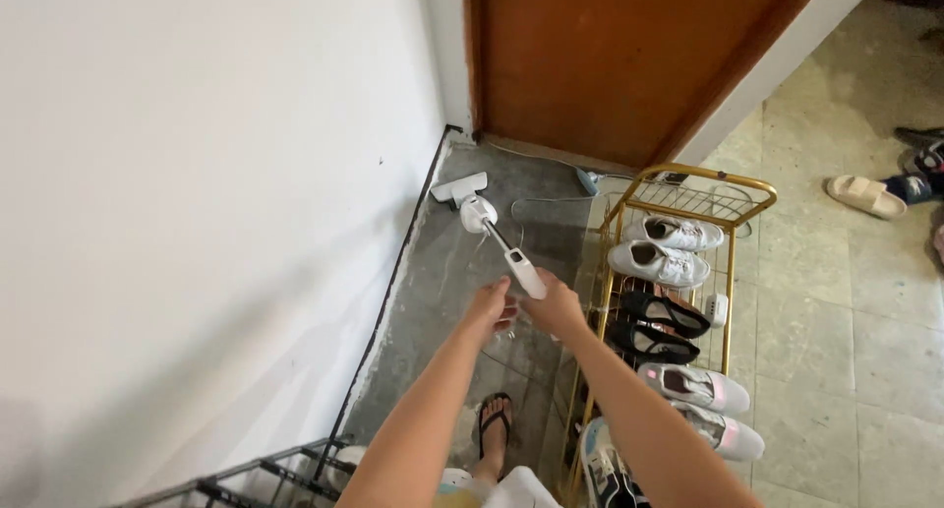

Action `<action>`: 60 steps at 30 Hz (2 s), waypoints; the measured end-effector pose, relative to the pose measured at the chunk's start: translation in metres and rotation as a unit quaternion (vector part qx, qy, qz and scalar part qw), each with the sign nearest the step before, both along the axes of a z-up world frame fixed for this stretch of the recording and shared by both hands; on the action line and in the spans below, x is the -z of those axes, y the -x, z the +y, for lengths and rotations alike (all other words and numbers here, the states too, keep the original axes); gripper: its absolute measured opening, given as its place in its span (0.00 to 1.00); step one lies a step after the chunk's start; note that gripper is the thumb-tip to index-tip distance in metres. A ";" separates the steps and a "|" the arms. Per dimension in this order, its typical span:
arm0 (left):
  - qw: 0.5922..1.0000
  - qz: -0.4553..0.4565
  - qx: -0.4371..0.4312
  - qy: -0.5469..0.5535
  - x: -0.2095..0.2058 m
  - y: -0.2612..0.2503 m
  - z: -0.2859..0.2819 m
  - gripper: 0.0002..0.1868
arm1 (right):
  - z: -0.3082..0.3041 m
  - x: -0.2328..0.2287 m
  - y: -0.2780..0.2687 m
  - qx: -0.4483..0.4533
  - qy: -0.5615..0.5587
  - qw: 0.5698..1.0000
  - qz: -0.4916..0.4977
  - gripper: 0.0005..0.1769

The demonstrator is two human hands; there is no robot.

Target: Assembling a handheld corded vacuum cleaner and using it on the floor.

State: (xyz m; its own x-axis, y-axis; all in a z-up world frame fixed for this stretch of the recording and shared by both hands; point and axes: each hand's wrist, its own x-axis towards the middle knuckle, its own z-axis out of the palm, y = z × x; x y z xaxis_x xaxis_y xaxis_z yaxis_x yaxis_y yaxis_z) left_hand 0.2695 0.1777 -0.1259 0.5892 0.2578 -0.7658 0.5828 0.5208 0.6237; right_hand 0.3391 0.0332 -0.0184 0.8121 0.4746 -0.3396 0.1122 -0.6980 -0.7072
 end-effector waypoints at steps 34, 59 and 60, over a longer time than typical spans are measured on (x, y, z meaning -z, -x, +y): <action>0.991 -0.071 0.111 -0.005 -0.130 0.054 -0.317 0.30 | -0.289 -0.140 0.122 0.069 -0.069 0.985 0.142 0.20; 0.998 -0.036 0.044 -0.022 -0.081 -0.016 -0.187 0.28 | -0.167 -0.088 0.043 0.087 -0.166 0.966 0.177 0.20; 0.998 -0.024 0.049 -0.035 -0.081 -0.024 -0.172 0.29 | -0.152 -0.086 0.033 0.085 -0.166 0.970 0.157 0.20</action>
